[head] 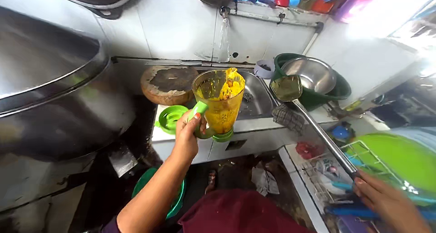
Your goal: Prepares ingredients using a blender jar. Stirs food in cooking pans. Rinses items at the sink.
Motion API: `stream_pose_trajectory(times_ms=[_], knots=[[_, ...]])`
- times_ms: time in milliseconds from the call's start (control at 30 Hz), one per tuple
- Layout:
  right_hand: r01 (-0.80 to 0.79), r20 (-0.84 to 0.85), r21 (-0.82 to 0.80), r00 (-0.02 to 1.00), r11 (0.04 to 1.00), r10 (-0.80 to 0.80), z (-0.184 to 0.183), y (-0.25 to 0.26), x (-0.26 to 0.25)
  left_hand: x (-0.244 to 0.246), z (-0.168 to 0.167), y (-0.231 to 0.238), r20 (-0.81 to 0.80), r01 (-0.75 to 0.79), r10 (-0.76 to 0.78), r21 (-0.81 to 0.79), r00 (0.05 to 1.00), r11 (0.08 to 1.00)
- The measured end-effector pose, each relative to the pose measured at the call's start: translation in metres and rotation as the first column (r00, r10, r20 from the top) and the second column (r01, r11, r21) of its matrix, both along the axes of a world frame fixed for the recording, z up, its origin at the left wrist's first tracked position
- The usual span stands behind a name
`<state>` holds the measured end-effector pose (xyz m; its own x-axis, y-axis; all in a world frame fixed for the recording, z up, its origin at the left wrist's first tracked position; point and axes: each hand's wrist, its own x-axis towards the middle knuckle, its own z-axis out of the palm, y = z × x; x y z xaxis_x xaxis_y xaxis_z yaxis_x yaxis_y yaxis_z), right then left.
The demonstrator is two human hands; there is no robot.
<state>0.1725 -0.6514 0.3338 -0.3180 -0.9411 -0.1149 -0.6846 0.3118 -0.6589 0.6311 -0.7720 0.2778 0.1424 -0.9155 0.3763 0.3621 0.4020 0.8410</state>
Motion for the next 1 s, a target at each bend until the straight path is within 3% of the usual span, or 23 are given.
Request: stream_pose_trajectory(times_ms=[233,467,667,767,867,933,1000], knots=[[-0.067,-0.016,-0.126,0.998,0.990,0.065,0.064,-0.108,0.038,-0.064,-0.017,-0.189,0.111,-0.031,-0.004,0.310,0.994,0.950],[-0.063,0.049,-0.018,0.997,0.998,0.063,0.072,-0.151,0.055,-0.084,-0.090,-0.318,0.153,-0.039,-0.043,0.496,0.987,0.867],[-0.086,-0.028,0.101,0.996,0.991,0.089,0.073,-0.191,0.054,-0.090,-0.127,-0.369,0.129,0.033,-0.101,0.443,0.986,0.896],[-0.117,-0.153,0.146,0.978,0.982,0.139,0.078,-0.219,0.053,-0.085,-0.126,-0.387,0.310,-0.053,-0.128,0.516,0.942,0.855],[-0.178,-0.277,0.166,0.936,0.970,0.218,0.078,-0.245,0.045,-0.071,-0.110,-0.381,0.512,-0.265,-0.139,0.635,0.847,0.726],[-0.216,-0.334,0.189,0.903,0.958,0.269,0.082,-0.267,0.041,-0.063,-0.090,-0.370,0.521,-0.390,0.020,0.613,0.854,0.687],[-0.238,-0.354,0.224,0.884,0.945,0.307,0.090,-0.292,0.042,-0.051,-0.064,-0.368,0.525,-0.484,0.211,0.461,0.825,0.744]])
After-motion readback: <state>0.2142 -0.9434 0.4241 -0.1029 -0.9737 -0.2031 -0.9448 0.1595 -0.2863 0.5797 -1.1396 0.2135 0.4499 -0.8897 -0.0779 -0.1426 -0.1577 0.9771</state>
